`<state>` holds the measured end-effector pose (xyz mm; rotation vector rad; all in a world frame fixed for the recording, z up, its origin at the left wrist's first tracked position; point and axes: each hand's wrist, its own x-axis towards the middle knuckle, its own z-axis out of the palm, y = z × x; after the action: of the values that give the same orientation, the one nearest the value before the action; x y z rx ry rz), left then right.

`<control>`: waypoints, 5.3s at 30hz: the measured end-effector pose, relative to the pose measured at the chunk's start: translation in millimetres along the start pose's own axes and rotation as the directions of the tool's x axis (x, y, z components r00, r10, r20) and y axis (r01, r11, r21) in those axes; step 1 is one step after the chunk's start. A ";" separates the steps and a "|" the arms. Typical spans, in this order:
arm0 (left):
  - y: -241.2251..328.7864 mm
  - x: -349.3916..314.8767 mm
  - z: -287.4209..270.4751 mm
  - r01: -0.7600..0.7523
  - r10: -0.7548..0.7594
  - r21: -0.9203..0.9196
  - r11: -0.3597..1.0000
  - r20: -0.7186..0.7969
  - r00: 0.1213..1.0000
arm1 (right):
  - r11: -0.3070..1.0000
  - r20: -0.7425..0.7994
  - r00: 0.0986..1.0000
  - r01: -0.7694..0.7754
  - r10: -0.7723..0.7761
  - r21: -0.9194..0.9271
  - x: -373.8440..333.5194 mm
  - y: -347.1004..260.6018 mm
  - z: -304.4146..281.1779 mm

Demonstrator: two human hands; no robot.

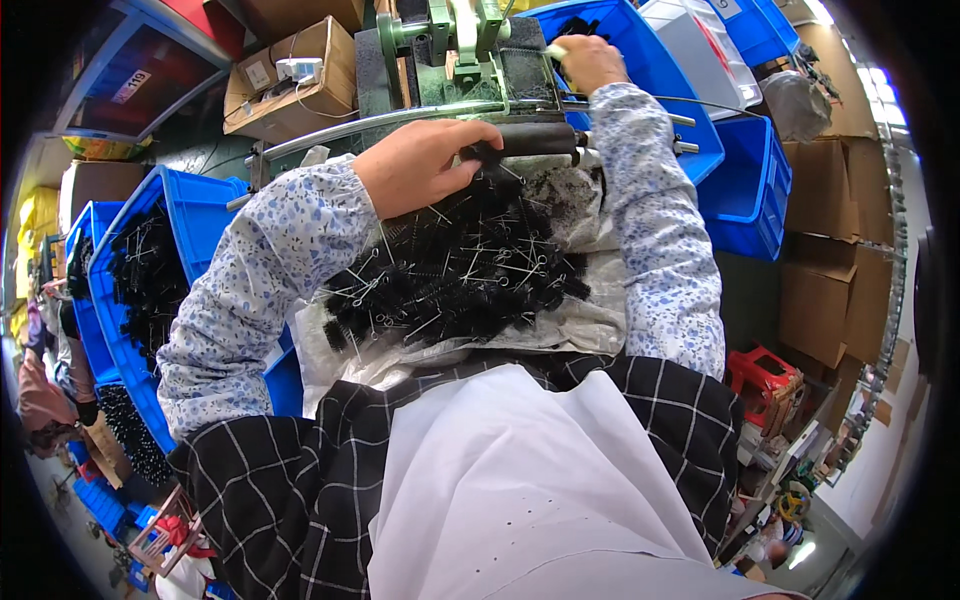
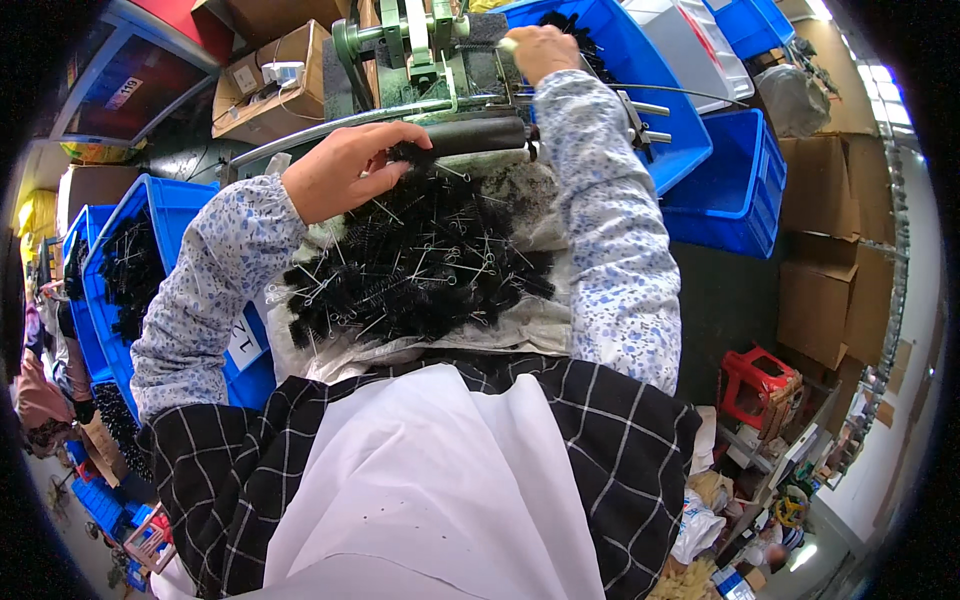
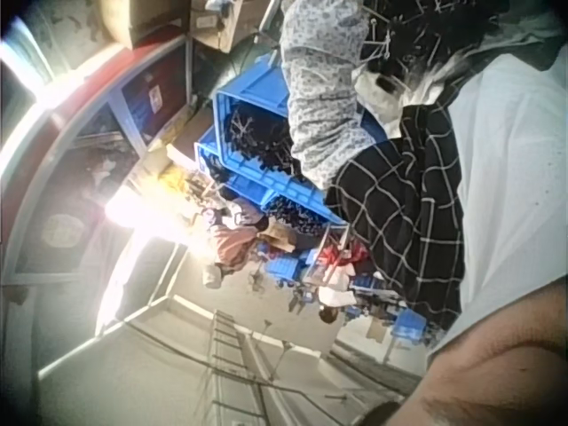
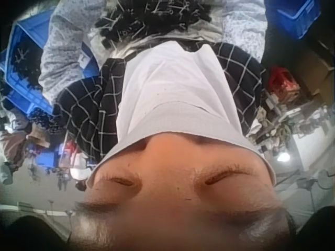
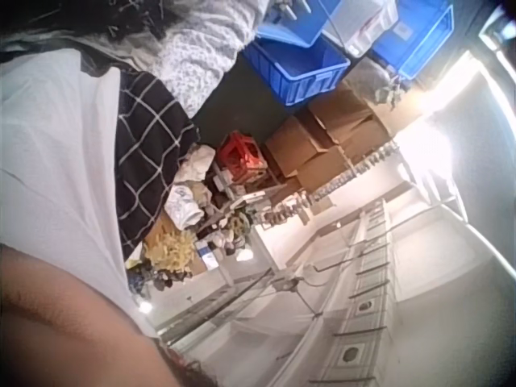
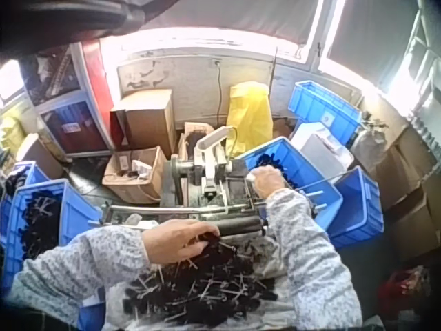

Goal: The person operates a green benchtop machine to process small black metal objects, likely hairpins or clips. They pick up the items from a pile on a white cloth, feed them into the machine's rollers, and then place the processed items into a blue bin. The task is repetitive and involves continuous manual handling of the hardware.

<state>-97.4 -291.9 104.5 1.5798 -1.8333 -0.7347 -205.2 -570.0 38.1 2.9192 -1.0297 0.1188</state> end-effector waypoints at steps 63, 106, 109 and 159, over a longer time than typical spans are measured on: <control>-4.0 -34.8 -17.1 0.101 -0.104 0.118 0.988 0.021 0.994 | 0.996 -0.315 0.949 0.039 -0.010 0.085 -30.6 -78.2 24.1; -44.6 -45.5 25.7 0.434 -0.359 -0.048 0.900 0.483 0.798 | 0.982 -0.253 0.965 0.106 -0.064 0.158 -25.4 -45.6 19.0; -41.8 -45.7 19.1 0.453 -0.337 -0.158 0.877 0.468 0.817 | 0.974 -0.274 0.956 0.157 -0.107 0.166 -15.8 -40.6 27.8; -23.4 11.5 23.7 -0.034 -0.011 -0.128 0.991 -0.335 0.942 | 0.351 0.263 0.830 -0.088 -0.491 0.932 -106.2 -68.6 -56.2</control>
<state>-100.9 -306.0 72.4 1.5016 -1.5135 -0.5297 -247.8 -446.5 83.7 4.3438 -0.6617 -0.1868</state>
